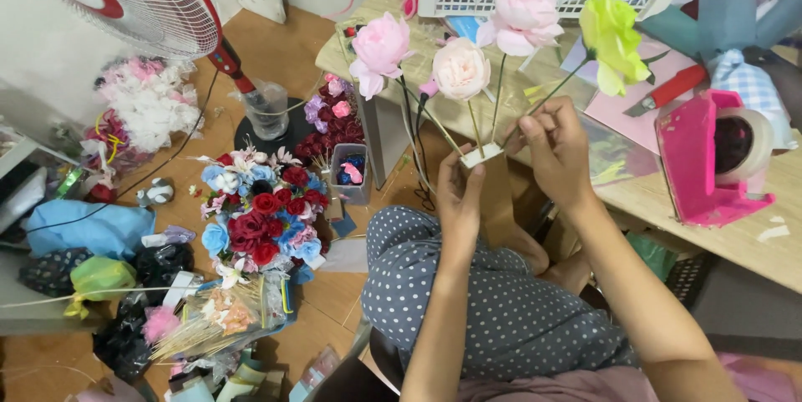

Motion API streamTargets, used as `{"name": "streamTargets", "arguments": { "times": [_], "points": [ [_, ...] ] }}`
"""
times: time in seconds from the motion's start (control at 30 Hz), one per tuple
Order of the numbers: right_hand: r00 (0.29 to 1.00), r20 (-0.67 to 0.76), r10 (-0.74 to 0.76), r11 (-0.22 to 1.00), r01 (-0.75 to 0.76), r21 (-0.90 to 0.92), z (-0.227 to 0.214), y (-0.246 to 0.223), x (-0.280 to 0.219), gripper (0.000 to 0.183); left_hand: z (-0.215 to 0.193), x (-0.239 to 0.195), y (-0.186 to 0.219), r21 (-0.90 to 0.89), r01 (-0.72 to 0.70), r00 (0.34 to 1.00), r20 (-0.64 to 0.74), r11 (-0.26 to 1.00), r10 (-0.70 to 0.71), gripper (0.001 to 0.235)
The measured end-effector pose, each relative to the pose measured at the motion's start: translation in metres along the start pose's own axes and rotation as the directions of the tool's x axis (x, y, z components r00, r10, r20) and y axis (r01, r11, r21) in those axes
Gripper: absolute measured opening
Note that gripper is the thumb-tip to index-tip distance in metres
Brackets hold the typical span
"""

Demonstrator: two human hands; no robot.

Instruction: The person arranges several artificial flowers into a small cardboard box, adjusting their positions and securing them with tape. They then wrap the box with a sheet of dark paper and tape it in place.

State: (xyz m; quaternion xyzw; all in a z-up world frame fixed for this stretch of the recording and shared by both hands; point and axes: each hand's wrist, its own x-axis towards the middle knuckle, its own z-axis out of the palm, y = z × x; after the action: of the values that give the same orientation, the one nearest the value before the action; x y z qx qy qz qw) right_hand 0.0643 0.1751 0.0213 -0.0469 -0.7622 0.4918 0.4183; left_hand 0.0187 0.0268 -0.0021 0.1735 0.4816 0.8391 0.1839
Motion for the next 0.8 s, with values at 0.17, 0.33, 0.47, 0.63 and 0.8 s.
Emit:
{"name": "streamTargets", "arguments": {
  "times": [0.17, 0.33, 0.47, 0.63, 0.8],
  "points": [
    [0.999, -0.035, -0.034, 0.983, 0.027, -0.183, 0.009, -0.010, -0.005, 0.015, 0.001, -0.001, 0.004, 0.004, 0.011, 1.000, 0.006, 1.000, -0.011, 0.039],
    [0.998, -0.047, -0.038, 0.973, 0.026, -0.229, 0.016, -0.014, -0.009, 0.018, -0.004, 0.001, -0.007, -0.005, 0.021, 1.000, 0.005, 1.000, -0.021, 0.039],
    [0.997, -0.079, -0.007, 0.975, -0.011, -0.222, 0.020, -0.013, -0.014, 0.019, -0.006, 0.001, -0.008, 0.002, 0.033, 0.999, -0.012, 0.999, -0.033, 0.040],
    [0.997, -0.080, -0.012, 0.973, -0.006, -0.232, 0.020, -0.007, -0.015, 0.022, -0.007, 0.002, -0.007, 0.021, 0.032, 0.999, -0.034, 0.999, -0.031, 0.040],
    [0.998, -0.058, -0.004, 0.958, -0.013, -0.287, 0.020, -0.008, -0.017, 0.020, -0.008, 0.002, -0.007, 0.032, 0.023, 0.999, -0.045, 0.999, -0.022, 0.037]
  ]
}}
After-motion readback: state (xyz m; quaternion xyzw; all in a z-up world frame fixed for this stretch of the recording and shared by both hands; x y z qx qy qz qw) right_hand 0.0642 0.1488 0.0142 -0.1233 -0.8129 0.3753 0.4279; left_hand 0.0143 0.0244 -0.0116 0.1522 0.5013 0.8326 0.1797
